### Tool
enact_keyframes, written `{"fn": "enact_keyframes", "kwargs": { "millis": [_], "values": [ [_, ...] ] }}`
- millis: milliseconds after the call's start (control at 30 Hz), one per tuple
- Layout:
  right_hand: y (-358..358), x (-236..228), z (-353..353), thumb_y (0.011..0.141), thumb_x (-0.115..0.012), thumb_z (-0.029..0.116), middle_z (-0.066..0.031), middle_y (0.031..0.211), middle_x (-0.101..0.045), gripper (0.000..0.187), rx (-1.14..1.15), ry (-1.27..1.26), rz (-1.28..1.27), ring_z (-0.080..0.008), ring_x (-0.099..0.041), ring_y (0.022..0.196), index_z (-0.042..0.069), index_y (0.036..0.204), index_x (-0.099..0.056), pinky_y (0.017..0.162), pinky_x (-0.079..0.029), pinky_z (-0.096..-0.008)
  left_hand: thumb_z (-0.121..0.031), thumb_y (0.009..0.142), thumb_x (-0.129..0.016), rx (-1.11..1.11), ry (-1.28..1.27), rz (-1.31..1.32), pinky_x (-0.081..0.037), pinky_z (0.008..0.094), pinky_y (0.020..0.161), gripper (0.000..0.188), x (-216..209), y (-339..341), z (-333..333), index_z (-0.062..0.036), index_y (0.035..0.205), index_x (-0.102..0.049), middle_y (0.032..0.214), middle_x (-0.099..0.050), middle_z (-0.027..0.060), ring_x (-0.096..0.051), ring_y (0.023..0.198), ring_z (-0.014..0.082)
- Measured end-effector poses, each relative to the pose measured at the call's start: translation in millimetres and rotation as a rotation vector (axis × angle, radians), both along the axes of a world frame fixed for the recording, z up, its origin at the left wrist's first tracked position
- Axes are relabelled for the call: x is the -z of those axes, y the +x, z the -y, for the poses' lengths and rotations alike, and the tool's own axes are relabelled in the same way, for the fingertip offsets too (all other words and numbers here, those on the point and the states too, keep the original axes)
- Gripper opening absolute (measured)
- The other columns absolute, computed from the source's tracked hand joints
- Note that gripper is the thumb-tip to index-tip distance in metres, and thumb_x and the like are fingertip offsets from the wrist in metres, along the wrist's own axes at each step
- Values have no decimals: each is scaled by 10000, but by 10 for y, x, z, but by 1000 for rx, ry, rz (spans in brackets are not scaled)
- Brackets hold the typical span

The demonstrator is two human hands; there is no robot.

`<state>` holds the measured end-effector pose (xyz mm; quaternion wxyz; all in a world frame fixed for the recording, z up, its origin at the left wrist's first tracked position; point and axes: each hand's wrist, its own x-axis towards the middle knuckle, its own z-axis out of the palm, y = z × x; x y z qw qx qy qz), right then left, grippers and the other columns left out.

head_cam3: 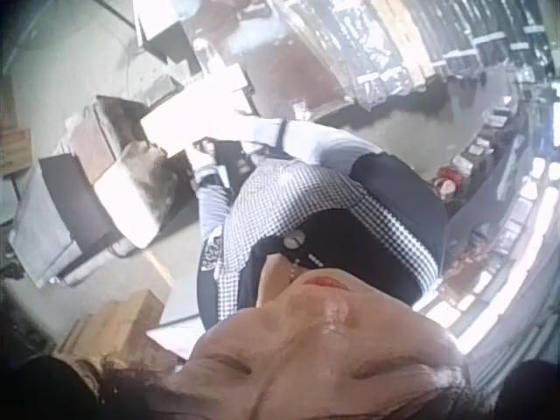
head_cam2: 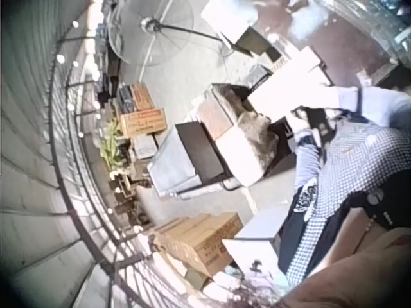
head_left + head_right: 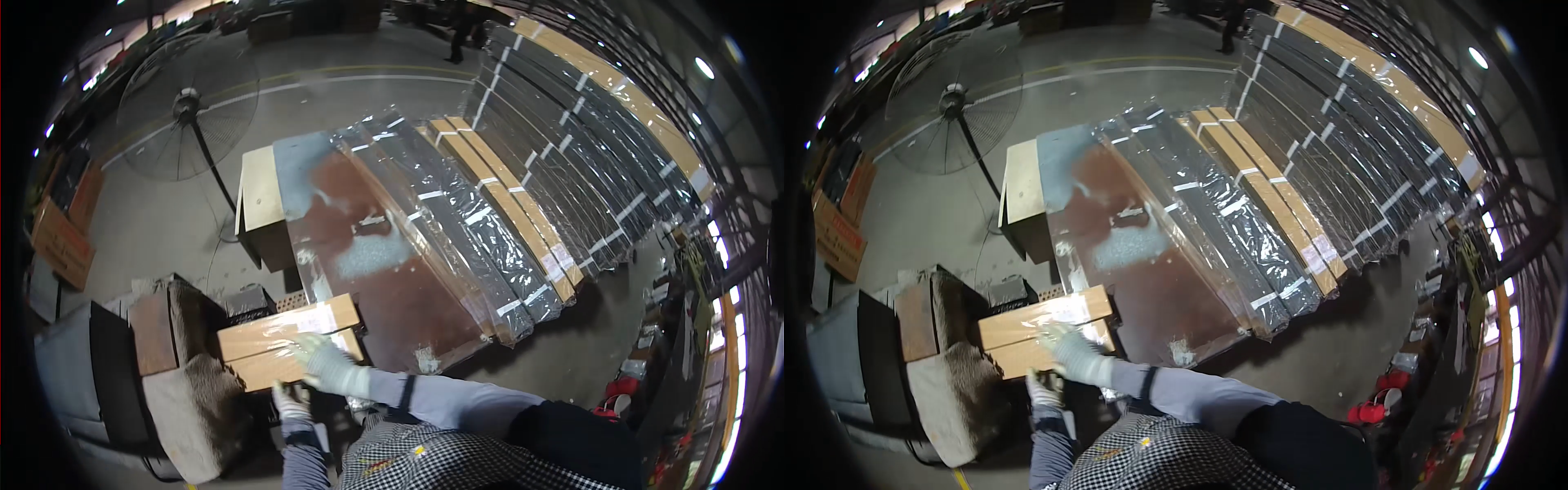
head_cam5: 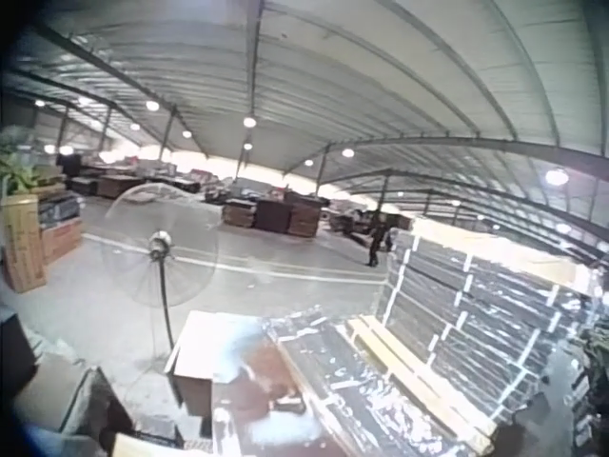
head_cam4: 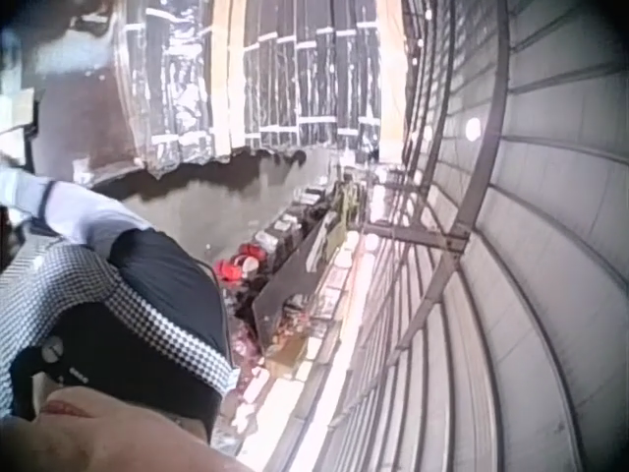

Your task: The person is stacking long, thin cardboard boxes from a table onto a large pile and organizing packing materials in a factory.

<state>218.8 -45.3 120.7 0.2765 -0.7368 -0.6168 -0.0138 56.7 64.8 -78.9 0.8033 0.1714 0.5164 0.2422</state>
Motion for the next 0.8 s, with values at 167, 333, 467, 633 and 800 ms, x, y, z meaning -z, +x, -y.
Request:
{"fn": "enact_keyframes", "kwargs": {
  "millis": [167,333,467,633,800],
  "values": [
    [1144,-317,1759,686,-740,199,-206,1055,-622,547,739,-98,29,-409,-605,973,-3,1164,-568,866,-503,-445,-423,959,-594,433,-416,503,-334,286,456,333,-491,745,1005,-141,809,-501,635,-419,11,-425,522,174],
    [1574,211,3680,666,-835,350,-208,1402,-435,715,1233,-535,-39,-354,-378,1333,46,1244,-545,1123,-273,-512,-303,893,-627,627,-387,206,-476,352,596,182,-374,993,1480,-143,907,-541,879,-590,60,-577,752,244],
    [1480,241,3820,615,-860,335,-205,1450,-369,806,1121,-551,-97,-393,-330,1351,106,1305,-511,1087,-291,-555,-348,935,-595,742,-109,257,-511,438,857,310,29,1028,1827,-75,1081,-611,1076,-633,148,-592,1046,324],
    [1486,326,3630,602,-818,555,-213,1426,-416,1105,1174,-629,-357,-365,-428,1303,135,1505,-342,1071,-363,-494,-330,926,-628,794,-210,393,-528,388,714,301,-772,1430,2314,-110,1131,-617,993,-653,76,-635,885,249],
    [480,877,3367,647,-881,431,-230,1373,-506,1106,491,91,-1100,-322,-520,1244,31,1501,-303,1045,-431,-388,-281,865,-754,903,-254,448,-571,518,817,487,-606,1535,2595,-95,1263,-544,1125,-656,112,-668,983,276]
  ]
}}
